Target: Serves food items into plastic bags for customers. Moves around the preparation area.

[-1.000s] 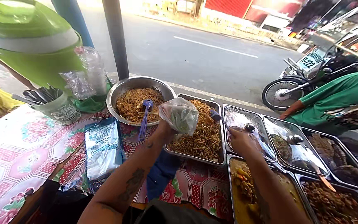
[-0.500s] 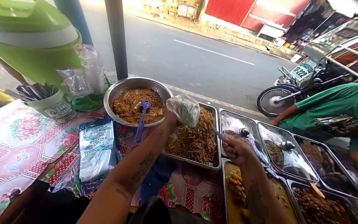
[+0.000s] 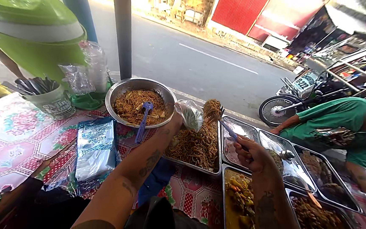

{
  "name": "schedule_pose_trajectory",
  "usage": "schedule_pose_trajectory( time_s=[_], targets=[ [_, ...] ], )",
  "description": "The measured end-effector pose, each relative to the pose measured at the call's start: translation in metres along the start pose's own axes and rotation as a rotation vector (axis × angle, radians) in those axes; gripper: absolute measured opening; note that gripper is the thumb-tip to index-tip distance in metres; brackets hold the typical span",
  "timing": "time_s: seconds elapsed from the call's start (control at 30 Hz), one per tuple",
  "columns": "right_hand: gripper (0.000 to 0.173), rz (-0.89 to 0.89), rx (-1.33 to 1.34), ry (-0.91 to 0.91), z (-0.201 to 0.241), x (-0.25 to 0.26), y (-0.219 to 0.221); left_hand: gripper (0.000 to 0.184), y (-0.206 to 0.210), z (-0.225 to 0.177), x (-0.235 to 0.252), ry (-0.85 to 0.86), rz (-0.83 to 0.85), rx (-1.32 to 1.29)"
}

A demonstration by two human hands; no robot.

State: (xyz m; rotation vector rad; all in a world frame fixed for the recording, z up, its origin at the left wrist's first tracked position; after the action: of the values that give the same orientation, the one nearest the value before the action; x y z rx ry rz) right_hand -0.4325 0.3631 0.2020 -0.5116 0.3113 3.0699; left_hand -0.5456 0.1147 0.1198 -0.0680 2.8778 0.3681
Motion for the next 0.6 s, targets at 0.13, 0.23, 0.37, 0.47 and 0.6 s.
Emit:
schedule_pose_trajectory(
  time_s=[0.13, 0.23, 0.37, 0.47, 0.6],
  targets=[
    [0.033, 0.037, 0.002, -0.084, 0.023, -0.018, 0.018, 0.046, 0.007, -0.002, 0.006, 0.081, 0.016, 0.062],
    [0.035, 0.057, -0.066, -0.116, 0.024, -0.031, 0.032, 0.046, 0.014, -0.005, 0.008, 0.109, 0.035, 0.095],
    [0.037, -0.003, -0.692, -0.344, 0.019, -0.033, 0.048, 0.043, 0.024, -0.015, 0.008, 0.144, 0.05, 0.075],
    [0.042, -0.106, -1.222, -0.472, 0.019, -0.043, 0.062, 0.046, 0.028, -0.019, 0.014, 0.197, 0.066, 0.166],
    [0.042, -0.204, -1.319, -0.466, 0.046, -0.048, 0.052, 0.047, 0.025, -0.008, 0.021, 0.172, 0.071, 0.11]
  ],
)
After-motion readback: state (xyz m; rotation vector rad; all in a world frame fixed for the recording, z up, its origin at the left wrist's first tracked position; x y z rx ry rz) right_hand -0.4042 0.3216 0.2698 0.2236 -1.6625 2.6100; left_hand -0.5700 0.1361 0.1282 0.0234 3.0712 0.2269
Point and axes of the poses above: each hand's wrist, its own x-axis towards the middle knuckle, its own y-axis out of the palm, z = x × y, the point moved 10 cm from there along x, towards the middle knuckle, and after that the axes turned 6 degrees about x, right-handed, at the moved point
